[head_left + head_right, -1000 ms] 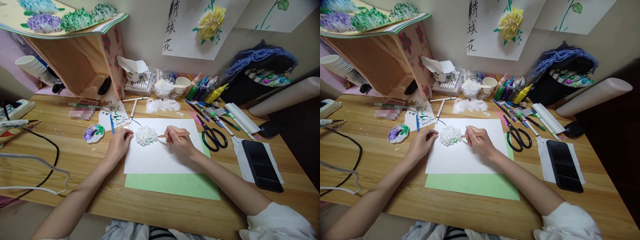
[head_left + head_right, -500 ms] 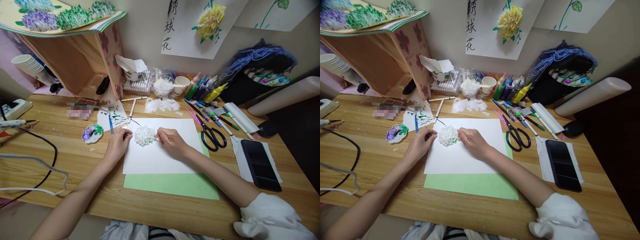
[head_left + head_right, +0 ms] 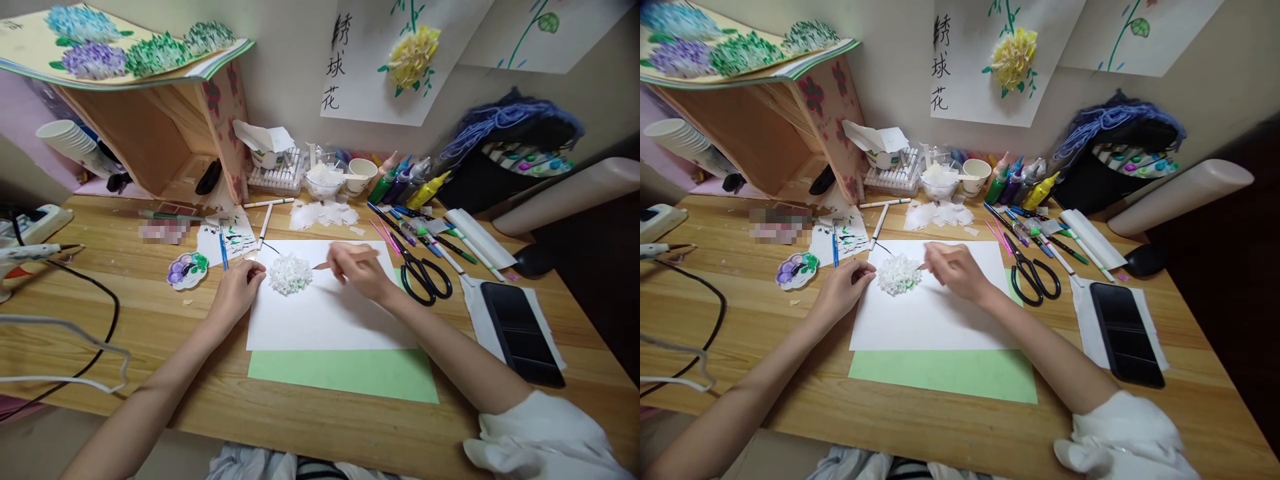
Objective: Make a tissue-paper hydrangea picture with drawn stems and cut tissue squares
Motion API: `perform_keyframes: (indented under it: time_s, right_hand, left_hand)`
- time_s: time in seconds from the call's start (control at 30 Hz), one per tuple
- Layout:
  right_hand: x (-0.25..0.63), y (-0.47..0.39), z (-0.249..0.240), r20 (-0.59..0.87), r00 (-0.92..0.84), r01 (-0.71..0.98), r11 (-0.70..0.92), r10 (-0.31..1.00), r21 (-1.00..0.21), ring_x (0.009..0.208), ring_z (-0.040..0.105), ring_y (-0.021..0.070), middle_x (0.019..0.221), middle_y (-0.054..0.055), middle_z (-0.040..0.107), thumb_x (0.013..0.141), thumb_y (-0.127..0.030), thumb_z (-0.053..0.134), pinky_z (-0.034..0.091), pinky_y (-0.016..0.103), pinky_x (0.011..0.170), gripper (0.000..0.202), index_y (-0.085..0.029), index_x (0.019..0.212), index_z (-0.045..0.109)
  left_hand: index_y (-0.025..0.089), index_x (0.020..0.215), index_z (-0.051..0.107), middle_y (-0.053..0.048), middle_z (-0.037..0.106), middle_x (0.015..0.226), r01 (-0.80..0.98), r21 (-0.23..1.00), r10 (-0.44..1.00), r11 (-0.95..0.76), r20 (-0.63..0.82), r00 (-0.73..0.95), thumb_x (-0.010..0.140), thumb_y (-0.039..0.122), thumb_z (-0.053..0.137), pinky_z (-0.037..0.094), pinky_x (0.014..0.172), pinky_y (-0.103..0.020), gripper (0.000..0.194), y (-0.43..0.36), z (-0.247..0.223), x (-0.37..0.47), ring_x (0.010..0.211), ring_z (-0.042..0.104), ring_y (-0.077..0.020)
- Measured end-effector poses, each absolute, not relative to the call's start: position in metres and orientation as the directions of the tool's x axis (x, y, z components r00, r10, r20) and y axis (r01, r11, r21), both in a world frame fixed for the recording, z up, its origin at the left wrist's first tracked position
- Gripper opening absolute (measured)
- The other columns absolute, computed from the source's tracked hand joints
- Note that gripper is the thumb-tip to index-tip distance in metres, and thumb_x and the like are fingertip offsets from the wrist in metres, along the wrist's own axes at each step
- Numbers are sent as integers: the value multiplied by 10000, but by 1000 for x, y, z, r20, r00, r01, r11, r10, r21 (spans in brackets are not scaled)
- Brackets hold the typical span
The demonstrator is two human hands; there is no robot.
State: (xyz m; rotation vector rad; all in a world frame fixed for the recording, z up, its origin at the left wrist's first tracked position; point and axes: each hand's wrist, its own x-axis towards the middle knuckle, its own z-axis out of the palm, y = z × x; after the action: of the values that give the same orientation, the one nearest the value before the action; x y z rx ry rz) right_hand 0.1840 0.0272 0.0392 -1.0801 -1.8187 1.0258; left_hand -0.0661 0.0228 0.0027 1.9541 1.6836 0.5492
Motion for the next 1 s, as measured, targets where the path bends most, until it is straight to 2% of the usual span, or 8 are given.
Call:
perform_keyframes:
  time_s: [0.1,0.2,0.3,0.37,0.43,0.57,1.0]
  right_hand:
    - [200,18,19,128,19,-14,128,992,-992,350,370,83,416,-50,412,925,-450,328,261,224,382,441,-201,584,456]
    - [207,17,-5,-20,195,-230,26,980,-973,311,303,73,387,-61,362,890,-486,380,189,218,337,436,-205,559,427]
    - [206,21,-18,-96,171,-311,-39,981,-950,309,294,73,369,-59,360,875,-508,385,197,213,336,441,-203,562,439]
    - [204,23,-21,-95,125,-329,-49,988,-943,318,318,74,378,-53,380,873,-515,388,228,212,347,449,-200,560,450]
    - [203,23,-21,-90,97,-340,-52,991,-939,323,331,72,390,-49,395,870,-522,393,242,212,352,458,-195,557,462]
    - [203,22,-20,-100,84,-353,-64,991,-933,327,350,65,400,-50,404,870,-541,391,251,205,354,474,-188,564,473]
    - [204,22,-23,-79,75,-312,-51,994,-949,323,349,74,378,-43,431,870,-586,338,250,207,340,504,-197,574,460]
  left_hand:
    - [194,780,632,-33,665,789,820,559,981,-122,-56,185,787,263,516,430,681,-295,135,34,15,-64,754,594,-195]
    - [188,758,626,-51,666,788,847,502,982,-176,33,185,833,287,462,422,666,-300,205,61,28,-48,745,591,-203]
    - [171,803,628,-81,664,851,863,442,970,-245,108,220,843,309,476,426,724,-318,210,101,31,-21,830,590,-226]
    - [166,816,635,-103,661,920,891,402,977,-210,64,202,802,309,547,424,771,-333,169,126,27,-4,919,575,-250]
    - [163,817,642,-106,664,920,895,399,979,-201,43,201,747,300,617,430,756,-330,156,145,21,8,922,575,-256]
    - [162,811,657,-87,679,863,871,434,969,-229,22,244,694,289,671,434,692,-298,173,161,16,18,836,597,-230]
    - [159,767,664,-76,690,838,815,525,966,-244,61,250,788,310,582,417,678,-290,173,155,34,20,775,601,-202]
